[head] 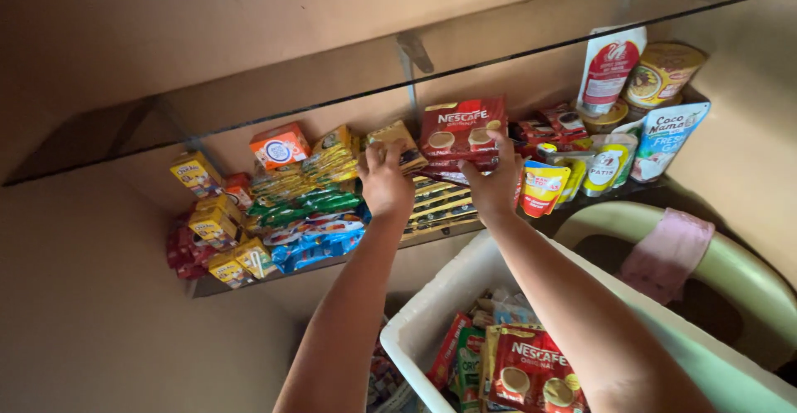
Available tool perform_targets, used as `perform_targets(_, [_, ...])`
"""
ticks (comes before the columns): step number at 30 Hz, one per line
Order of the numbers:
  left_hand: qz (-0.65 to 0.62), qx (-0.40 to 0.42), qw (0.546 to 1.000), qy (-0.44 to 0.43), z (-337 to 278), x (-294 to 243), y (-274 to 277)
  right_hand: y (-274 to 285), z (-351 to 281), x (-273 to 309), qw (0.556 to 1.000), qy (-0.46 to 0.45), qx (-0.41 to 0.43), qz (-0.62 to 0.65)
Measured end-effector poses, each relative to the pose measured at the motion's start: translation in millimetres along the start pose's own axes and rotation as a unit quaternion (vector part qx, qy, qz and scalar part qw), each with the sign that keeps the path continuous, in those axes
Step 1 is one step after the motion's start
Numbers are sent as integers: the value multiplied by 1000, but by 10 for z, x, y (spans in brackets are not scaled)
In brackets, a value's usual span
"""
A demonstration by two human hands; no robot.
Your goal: Stocking shelves with various packaged grocery items from a storage bin.
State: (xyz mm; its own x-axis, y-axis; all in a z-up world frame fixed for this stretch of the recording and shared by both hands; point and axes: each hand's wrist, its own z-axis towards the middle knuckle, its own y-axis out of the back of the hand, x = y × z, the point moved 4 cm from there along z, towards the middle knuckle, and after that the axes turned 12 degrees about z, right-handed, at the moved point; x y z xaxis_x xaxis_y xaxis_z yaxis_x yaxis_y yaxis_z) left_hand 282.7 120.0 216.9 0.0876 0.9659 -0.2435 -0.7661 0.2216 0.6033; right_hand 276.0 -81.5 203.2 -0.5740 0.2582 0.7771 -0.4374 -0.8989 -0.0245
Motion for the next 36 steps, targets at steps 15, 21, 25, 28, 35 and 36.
perform_targets(15, [-51, -50, 997, -2, -294, -266, 528, 444, -226, -164, 938, -124, 6, 323])
perform_targets(21, [-183, -47, 982, 3, -962, -762, 1185, 1332, -742, 135, 907, -228, -17, 355])
perform_targets(25, [-262, -7, 965, 21, -1714, -1054, 1341, 2038, -1292, 146, 867, -335, -21, 367])
perform_targets(28, [-257, 47, 965, 14, -2218, -1299, 1438, 2546, -1722, -171, 864, -325, 16, 385])
perform_targets(35, [-222, 190, 952, 91, -3364, -1418, 989, 3220, -2369, -583, 876, -419, 57, 231])
perform_targets(36, [-200, 233, 946, 100, -3532, -1405, 905, 3290, -2465, -668, 857, -481, 61, 172])
